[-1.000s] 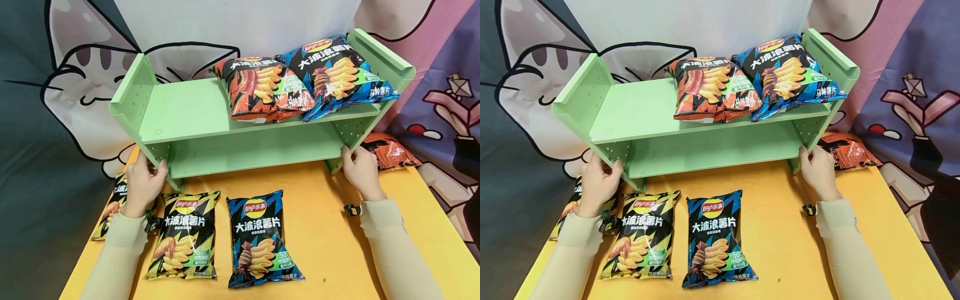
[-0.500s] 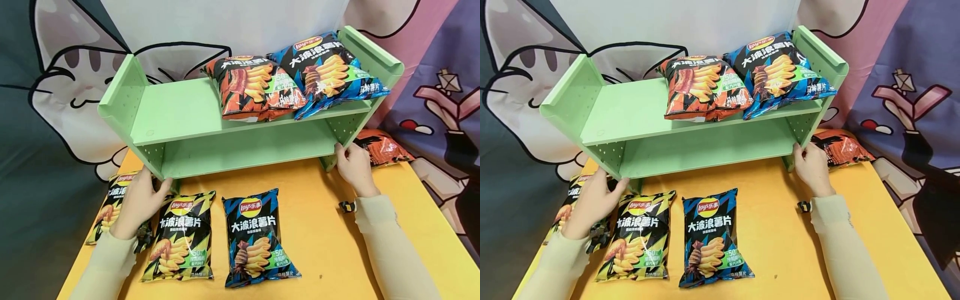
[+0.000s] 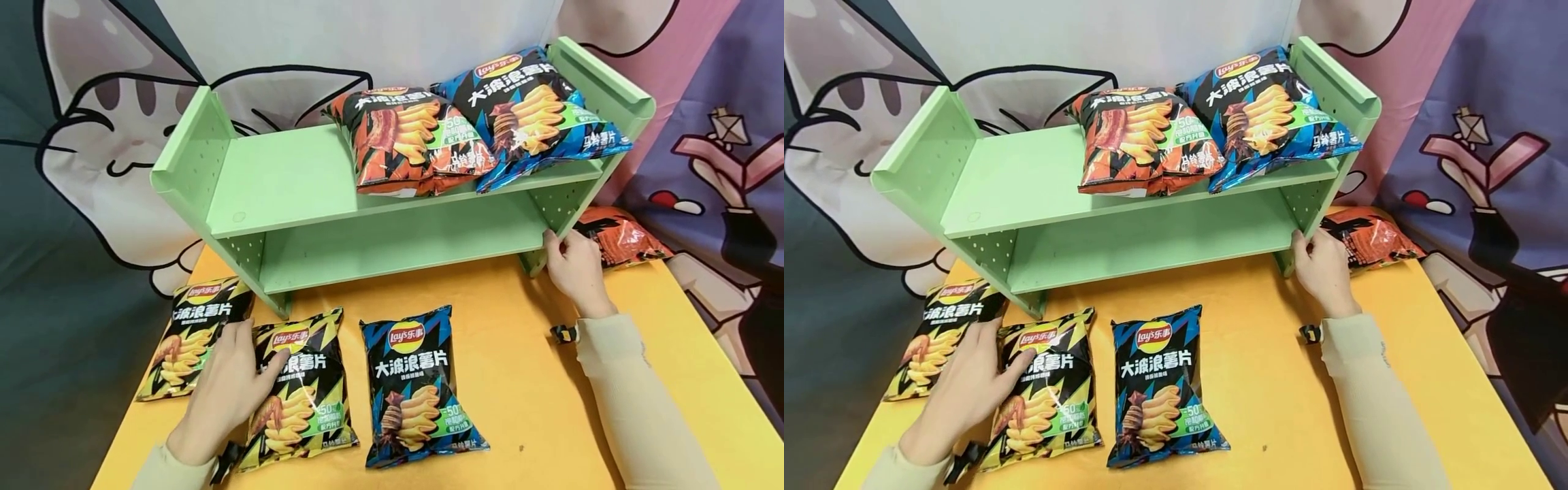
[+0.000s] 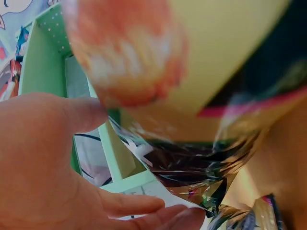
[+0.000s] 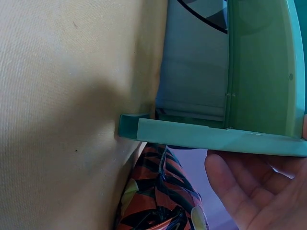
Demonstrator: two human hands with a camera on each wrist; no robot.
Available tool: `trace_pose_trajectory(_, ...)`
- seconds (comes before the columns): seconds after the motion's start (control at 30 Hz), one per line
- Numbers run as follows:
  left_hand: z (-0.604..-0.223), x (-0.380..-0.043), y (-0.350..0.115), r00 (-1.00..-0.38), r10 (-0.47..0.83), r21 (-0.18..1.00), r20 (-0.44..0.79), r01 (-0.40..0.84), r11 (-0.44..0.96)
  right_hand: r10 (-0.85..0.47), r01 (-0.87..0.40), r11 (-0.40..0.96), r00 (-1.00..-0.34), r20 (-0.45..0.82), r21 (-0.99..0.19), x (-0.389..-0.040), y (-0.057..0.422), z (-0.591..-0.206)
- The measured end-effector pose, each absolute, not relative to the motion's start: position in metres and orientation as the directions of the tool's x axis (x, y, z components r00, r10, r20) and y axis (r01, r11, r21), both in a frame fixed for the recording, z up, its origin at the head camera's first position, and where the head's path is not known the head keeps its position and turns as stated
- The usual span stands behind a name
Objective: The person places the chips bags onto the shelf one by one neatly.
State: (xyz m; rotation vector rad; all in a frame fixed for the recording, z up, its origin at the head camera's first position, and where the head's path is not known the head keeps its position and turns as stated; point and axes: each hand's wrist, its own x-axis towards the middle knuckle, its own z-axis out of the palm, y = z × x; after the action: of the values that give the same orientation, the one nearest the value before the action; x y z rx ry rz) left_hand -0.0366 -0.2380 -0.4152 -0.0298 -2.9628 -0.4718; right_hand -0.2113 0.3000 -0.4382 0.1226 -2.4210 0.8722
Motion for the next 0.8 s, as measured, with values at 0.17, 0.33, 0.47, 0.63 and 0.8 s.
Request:
trace_pose_trajectory(0.17,-0.415,-0.02,-0.238,-0.998,-0.054,0.274,0.009,-0.05,0.96,0.112,-0.258,0.786,-0.835,0.539,-0.562,-0.211,0.3,-0.439)
trace_pose_trajectory(0.33,-0.42,-0.012,-0.239,-0.971,-0.092,0.277,-0.219,-0.153,0.949,0.101,-0.272,0.784,-0.831,0.547,-0.558,-0.212,0.298,-0.439)
trace_pose_trajectory(0.47,-0.428,-0.01,-0.237,-0.955,-0.093,0.287,-0.282,-0.176,0.941,0.103,-0.274,0.783,-0.829,0.55,-0.559,-0.212,0.298,-0.438)
trace_pose_trajectory(0.63,-0.437,-0.008,-0.229,-0.942,-0.121,0.256,-0.314,-0.207,0.944,0.099,-0.278,0.783,-0.828,0.553,-0.557,-0.212,0.297,-0.438)
trace_pose_trajectory(0.8,-0.44,-0.009,-0.222,-0.947,-0.14,0.245,-0.289,-0.215,0.945,0.104,-0.269,0.785,-0.831,0.547,-0.558,-0.212,0.298,-0.439)
